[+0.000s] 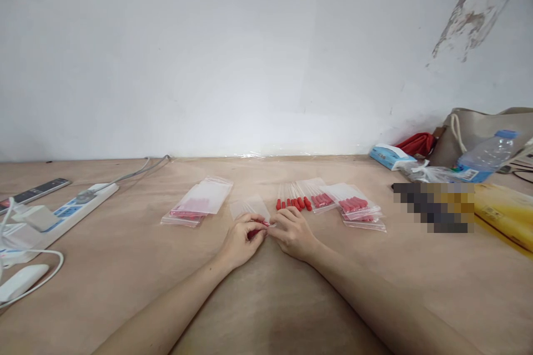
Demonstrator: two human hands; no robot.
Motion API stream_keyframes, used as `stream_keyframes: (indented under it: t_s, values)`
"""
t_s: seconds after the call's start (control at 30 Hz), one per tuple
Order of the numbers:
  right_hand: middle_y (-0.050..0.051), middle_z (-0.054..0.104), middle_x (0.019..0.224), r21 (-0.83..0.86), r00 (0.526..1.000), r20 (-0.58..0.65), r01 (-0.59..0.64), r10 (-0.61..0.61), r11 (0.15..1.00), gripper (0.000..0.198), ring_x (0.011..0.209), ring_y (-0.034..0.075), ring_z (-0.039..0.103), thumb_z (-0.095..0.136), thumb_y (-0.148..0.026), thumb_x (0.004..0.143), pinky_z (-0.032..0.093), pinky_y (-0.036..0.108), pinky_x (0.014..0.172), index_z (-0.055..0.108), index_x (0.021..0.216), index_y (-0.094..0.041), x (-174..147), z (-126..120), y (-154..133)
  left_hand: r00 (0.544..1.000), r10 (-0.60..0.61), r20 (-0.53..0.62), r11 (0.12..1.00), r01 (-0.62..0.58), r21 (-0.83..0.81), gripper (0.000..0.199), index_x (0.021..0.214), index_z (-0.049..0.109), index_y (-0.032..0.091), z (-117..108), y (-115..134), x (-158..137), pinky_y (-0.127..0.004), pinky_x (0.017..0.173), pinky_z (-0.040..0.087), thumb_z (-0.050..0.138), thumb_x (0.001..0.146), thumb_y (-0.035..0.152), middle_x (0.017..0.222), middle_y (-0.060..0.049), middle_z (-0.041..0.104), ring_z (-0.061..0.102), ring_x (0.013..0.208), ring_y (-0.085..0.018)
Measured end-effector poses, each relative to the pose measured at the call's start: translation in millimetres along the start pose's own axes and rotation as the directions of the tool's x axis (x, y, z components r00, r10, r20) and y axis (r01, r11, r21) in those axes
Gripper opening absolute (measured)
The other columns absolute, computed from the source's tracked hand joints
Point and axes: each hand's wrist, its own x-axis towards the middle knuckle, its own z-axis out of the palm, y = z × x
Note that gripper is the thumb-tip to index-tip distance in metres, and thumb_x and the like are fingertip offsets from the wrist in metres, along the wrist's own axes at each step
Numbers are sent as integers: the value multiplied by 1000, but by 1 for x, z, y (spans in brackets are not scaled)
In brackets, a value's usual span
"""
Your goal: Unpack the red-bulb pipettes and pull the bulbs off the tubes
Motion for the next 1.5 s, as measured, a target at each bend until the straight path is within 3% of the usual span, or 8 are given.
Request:
stream_keyframes:
  t_s: [0.23,0.47,0.67,0.8,0.97,1.2,1.37,1.5]
  values:
    - [4,58,85,100,987,78,-150,142,984,16,76,15,46,48,-18,81,34,29,66,62,74,-20,3,5,-8,997,60,-38,998,-60,5,17,77,60,18,2,1,-2,-29,76,46,45,82,16,91,-5,60,57,85,-15]
    - [9,52,109,368,967,196,-225,161,902,11,82,12,53,46,-11,79,43,26,71,55,82,-17,5,1,-16,986,-10,-168,999,19,49,20,78,61,18,-4,2,-1,-31,80,46,43,85,22,92,-6,62,58,92,-17]
    - [5,58,103,556,942,271,-322,199,766,10,70,9,58,52,-11,71,45,20,61,51,63,-18,-6,-10,-7,993,26,114,998,-33,55,36,120,49,20,-29,-9,-2,-41,103,30,42,87,32,127,-7,49,39,123,-21]
    - [3,63,84,538,920,178,-389,351,748,20,64,9,58,52,-17,74,45,20,58,50,54,-18,-11,-9,-2,948,102,302,978,-151,143,39,126,43,23,-38,-16,-4,-44,109,17,40,88,33,129,-4,48,34,126,-20]
    - [5,62,85,462,894,150,-440,421,770,12,74,13,58,51,-19,76,48,26,68,63,74,-19,-14,-6,7,941,160,299,969,-207,135,46,122,48,21,-35,-13,-10,-43,103,30,53,80,39,123,-8,53,45,117,-23]
    - [8,59,106,315,851,330,-506,408,803,28,99,20,51,57,-36,77,39,37,87,64,100,-23,-20,-12,11,957,130,259,976,-170,137,44,121,49,21,-35,-12,-19,-43,100,34,54,80,38,116,-8,58,55,105,-21]
    - [7,51,119,279,784,474,-565,400,776,63,109,25,44,65,-61,59,29,43,94,58,112,-26,-17,-22,14,970,120,211,975,-156,160,41,119,51,21,-34,-13,-20,-43,101,33,53,81,37,113,-7,60,57,102,-20]
    - [6,51,116,280,768,514,-571,382,771,69,108,25,42,67,-63,53,27,42,94,58,112,-27,-12,-27,11,976,114,188,977,-145,158,39,116,53,21,-33,-14,-20,-41,98,37,54,80,37,110,-7,62,58,99,-20]
